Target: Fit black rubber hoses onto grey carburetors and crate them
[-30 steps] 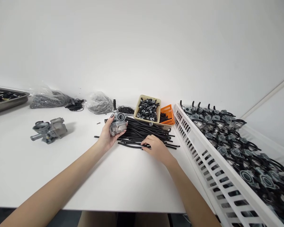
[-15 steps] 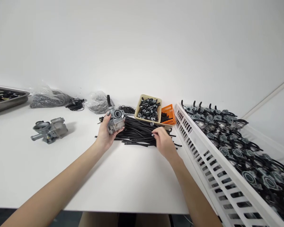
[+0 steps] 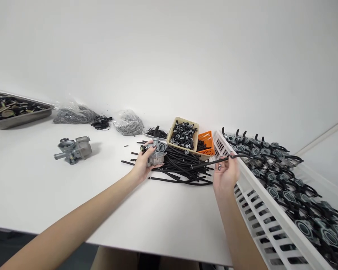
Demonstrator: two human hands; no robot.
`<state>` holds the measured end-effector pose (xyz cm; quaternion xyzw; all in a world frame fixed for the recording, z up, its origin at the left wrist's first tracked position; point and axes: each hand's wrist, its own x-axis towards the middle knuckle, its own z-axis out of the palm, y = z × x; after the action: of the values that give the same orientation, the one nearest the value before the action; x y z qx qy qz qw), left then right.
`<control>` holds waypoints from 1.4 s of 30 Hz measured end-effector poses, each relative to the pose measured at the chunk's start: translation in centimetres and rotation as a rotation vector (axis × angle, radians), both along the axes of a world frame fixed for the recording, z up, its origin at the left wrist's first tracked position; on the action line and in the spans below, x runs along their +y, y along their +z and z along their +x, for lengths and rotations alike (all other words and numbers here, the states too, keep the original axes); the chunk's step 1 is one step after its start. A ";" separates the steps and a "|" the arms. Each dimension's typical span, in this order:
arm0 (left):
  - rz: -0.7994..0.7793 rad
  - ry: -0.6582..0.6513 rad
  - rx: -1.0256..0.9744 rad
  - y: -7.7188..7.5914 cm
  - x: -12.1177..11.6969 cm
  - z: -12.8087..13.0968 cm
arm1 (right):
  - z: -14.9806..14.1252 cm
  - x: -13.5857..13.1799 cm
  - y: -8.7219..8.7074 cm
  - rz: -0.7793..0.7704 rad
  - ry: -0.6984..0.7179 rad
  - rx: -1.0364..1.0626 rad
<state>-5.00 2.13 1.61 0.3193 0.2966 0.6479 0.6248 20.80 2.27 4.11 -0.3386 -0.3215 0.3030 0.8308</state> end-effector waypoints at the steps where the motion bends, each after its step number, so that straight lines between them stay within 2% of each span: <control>1: 0.010 -0.008 0.004 -0.1 0.0 0.1 | -0.4 0.1 -0.4 -0.013 0.068 0.017; 6: 0.003 -0.001 0.005 -0.3 -0.3 0.5 | -4.2 -0.6 -1.8 -0.075 0.354 0.011; 10: -0.021 0.001 0.002 -0.1 -0.8 0.8 | -6.8 -1.5 -2.7 -0.113 0.485 -0.061; 15: -0.029 0.002 0.024 0.3 -1.4 1.3 | -8.4 -1.6 -4.0 -0.210 0.506 -0.362; 19: -0.030 -0.010 0.049 0.3 -1.7 1.5 | -8.6 -1.6 -4.5 -0.158 0.471 -0.491; 28: -0.010 0.012 0.030 0.5 -1.7 1.4 | -8.7 -2.0 -4.5 -0.213 0.718 -0.346; 32: -0.006 0.020 0.040 0.4 -1.8 1.4 | -8.9 -2.2 -4.1 -0.189 0.738 -0.340; 37: -0.002 0.034 0.055 0.5 -1.9 1.4 | -9.0 -2.6 -3.8 -0.160 0.685 -0.428; 42: 0.002 0.086 0.067 0.6 -1.9 1.5 | -9.1 -2.8 -4.0 -0.130 0.737 -0.517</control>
<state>-3.49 0.21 2.22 0.3287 0.3301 0.6632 0.5858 11.71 -0.53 0.15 -0.3175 -0.5979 0.5035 0.5368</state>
